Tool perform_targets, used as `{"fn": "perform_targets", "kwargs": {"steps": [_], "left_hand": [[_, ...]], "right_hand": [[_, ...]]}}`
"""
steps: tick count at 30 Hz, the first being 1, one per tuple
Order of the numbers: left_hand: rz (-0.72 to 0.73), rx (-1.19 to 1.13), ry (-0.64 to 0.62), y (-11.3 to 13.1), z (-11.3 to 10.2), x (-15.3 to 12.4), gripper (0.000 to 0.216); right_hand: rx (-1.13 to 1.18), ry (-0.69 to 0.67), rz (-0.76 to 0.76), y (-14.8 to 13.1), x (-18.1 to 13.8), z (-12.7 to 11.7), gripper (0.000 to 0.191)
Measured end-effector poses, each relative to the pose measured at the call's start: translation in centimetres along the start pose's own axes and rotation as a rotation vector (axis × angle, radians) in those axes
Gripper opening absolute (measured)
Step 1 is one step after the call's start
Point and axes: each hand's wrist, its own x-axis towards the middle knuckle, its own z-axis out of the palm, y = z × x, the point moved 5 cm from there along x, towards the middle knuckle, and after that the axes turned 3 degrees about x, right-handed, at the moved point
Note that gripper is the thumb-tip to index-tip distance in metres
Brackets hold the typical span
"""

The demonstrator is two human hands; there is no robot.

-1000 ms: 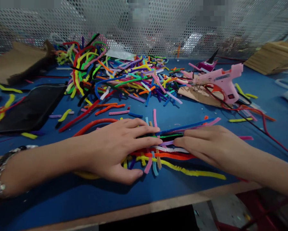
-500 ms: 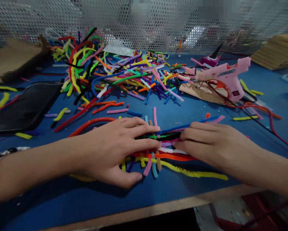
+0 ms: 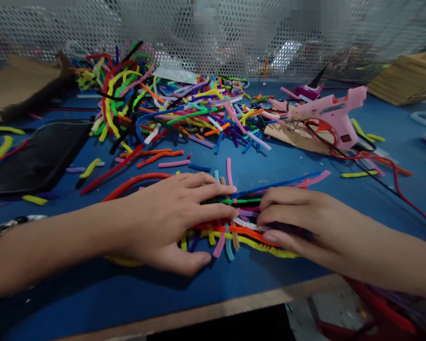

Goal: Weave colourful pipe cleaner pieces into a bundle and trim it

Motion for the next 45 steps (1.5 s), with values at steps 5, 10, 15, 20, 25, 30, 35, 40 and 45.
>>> {"fn": "perform_targets", "kwargs": {"steps": [5, 10, 15, 20, 25, 30, 35, 40, 45], "left_hand": [[0.003, -0.007, 0.009, 0.0, 0.0, 0.0, 0.056], [0.002, -0.012, 0.005, 0.0, 0.0, 0.0, 0.056], [0.028, -0.018, 0.018, 0.1, -0.1, 0.0, 0.054], [0.025, -0.009, 0.002, 0.1, -0.1, 0.0, 0.056], [0.031, -0.002, -0.001, 0.1, -0.2, 0.0, 0.056], [0.048, 0.013, 0.002, 0.3, -0.3, 0.0, 0.053], [0.035, 0.009, 0.018, 0.3, -0.2, 0.0, 0.050], [0.041, 0.013, 0.036, 0.2, -0.2, 0.0, 0.048], [0.045, 0.017, 0.040, 0.4, -0.1, -0.1, 0.053]], "right_hand": [[-0.136, 0.072, -0.039, 0.3, -0.1, 0.1, 0.034], [-0.204, 0.064, -0.070, 0.5, 0.2, 0.0, 0.040], [-0.208, 0.096, -0.096, 0.6, 0.6, 0.0, 0.039], [-0.405, 0.152, -0.250, 0.2, 0.6, 0.1, 0.034], [-0.575, 0.197, -0.417, -0.4, 0.7, 0.0, 0.033], [-0.559, 0.178, -0.506, -0.4, 1.0, 0.3, 0.030], [-0.487, 0.202, -0.504, -0.3, 1.4, 0.3, 0.029], [-0.329, 0.231, -0.400, -0.1, 1.8, 0.0, 0.027], [-0.330, 0.283, -0.408, -0.2, 1.5, 0.1, 0.025]]}}
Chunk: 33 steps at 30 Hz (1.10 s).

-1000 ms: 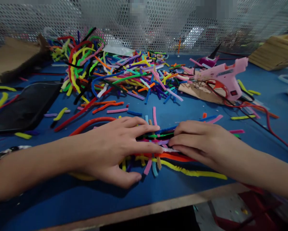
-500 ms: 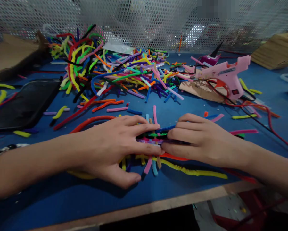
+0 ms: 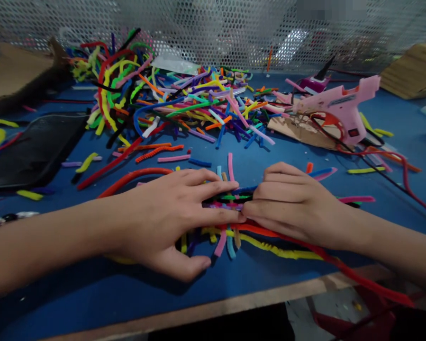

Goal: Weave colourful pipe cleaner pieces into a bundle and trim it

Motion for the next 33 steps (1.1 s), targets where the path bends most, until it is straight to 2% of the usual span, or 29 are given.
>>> {"fn": "perform_targets", "kwargs": {"steps": [6, 12, 18, 23, 29, 33], "left_hand": [[-0.010, -0.005, 0.015, -0.2, 0.1, 0.0, 0.058], [-0.024, -0.037, -0.008, -0.4, 0.2, 0.0, 0.061], [-0.027, -0.040, -0.013, -0.3, 0.2, 0.1, 0.064], [-0.019, -0.017, -0.036, -0.3, 0.2, 0.3, 0.064], [-0.024, -0.002, -0.031, -0.4, 0.3, 0.3, 0.064], [-0.032, 0.005, -0.026, -0.4, 0.3, 0.3, 0.063]], "right_hand": [[0.031, -0.018, 0.029, 0.2, -0.4, 0.1, 0.021], [0.162, -0.082, 0.167, 0.3, -1.2, 0.2, 0.020], [0.113, -0.055, 0.225, -0.3, -1.7, -0.2, 0.032], [-0.074, -0.102, 0.214, -1.3, -1.6, -0.8, 0.043], [0.011, -0.094, 0.261, -0.8, -1.6, -0.9, 0.039], [-0.074, -0.088, 0.138, -0.8, -1.1, -0.4, 0.032]]}}
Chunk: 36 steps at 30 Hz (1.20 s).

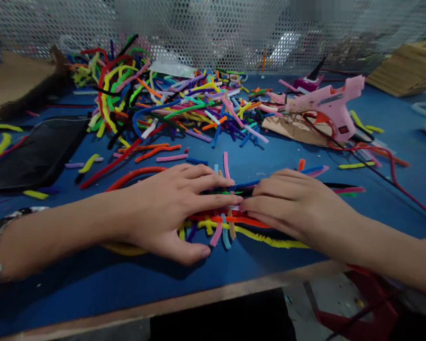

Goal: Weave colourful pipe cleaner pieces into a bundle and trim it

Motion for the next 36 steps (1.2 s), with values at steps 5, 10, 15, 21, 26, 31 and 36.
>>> {"fn": "perform_targets", "kwargs": {"steps": [5, 10, 15, 21, 26, 31, 36], "left_hand": [[0.037, 0.000, 0.022, 0.2, -0.3, 0.0, 0.062], [0.073, -0.006, 0.071, 0.4, -0.4, 0.0, 0.059], [0.052, 0.001, 0.055, 0.3, -0.2, 0.0, 0.057], [0.051, -0.013, 0.059, 0.3, -0.2, -0.1, 0.055], [0.056, -0.027, 0.036, 0.4, -0.2, 0.0, 0.054], [0.027, -0.013, -0.005, 0.3, 0.0, 0.1, 0.053], [0.029, -0.005, 0.012, 0.3, -0.1, 0.1, 0.049]], "right_hand": [[-0.213, 0.074, -0.179, -1.1, 0.4, -0.1, 0.033], [-0.173, 0.170, -0.152, -0.8, 0.2, -0.1, 0.038], [-0.169, 0.118, -0.128, -1.0, 0.5, 0.0, 0.041], [-0.173, 0.117, -0.158, -2.3, 0.6, -0.4, 0.042], [-0.130, 0.118, -0.206, -2.5, 0.3, -0.2, 0.040], [-0.087, 0.098, -0.178, -2.1, 0.1, -0.1, 0.039], [-0.080, 0.112, -0.176, -2.3, -0.3, -0.2, 0.036]]}}
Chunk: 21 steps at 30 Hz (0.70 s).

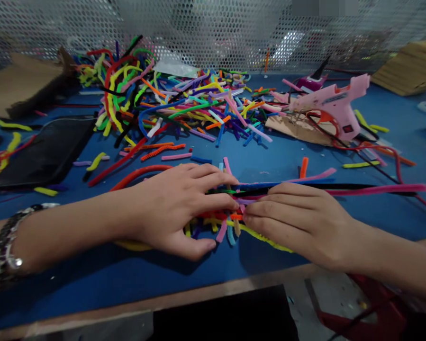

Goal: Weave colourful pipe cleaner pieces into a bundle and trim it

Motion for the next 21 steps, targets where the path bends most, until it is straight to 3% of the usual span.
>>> {"fn": "perform_targets", "kwargs": {"steps": [5, 10, 12, 17, 21], "left_hand": [[0.023, 0.019, 0.014, 0.0, 0.0, 0.0, 0.055], [0.038, 0.055, 0.029, 0.2, 0.1, -0.2, 0.059], [0.031, 0.067, 0.029, 0.2, 0.0, -0.2, 0.059], [0.034, 0.067, 0.023, 0.3, 0.0, -0.1, 0.059], [0.032, 0.065, 0.017, 0.2, 0.0, -0.1, 0.059]], "right_hand": [[0.045, -0.009, -0.002, 0.0, -0.1, 0.1, 0.035], [0.275, -0.173, 0.362, 1.4, -0.4, 0.7, 0.023], [0.286, -0.216, 0.441, 1.5, -0.6, 0.6, 0.022], [0.135, -0.212, 0.505, 1.5, -0.8, -0.1, 0.027], [0.067, -0.255, 0.449, 1.4, -0.6, -0.1, 0.027]]}}
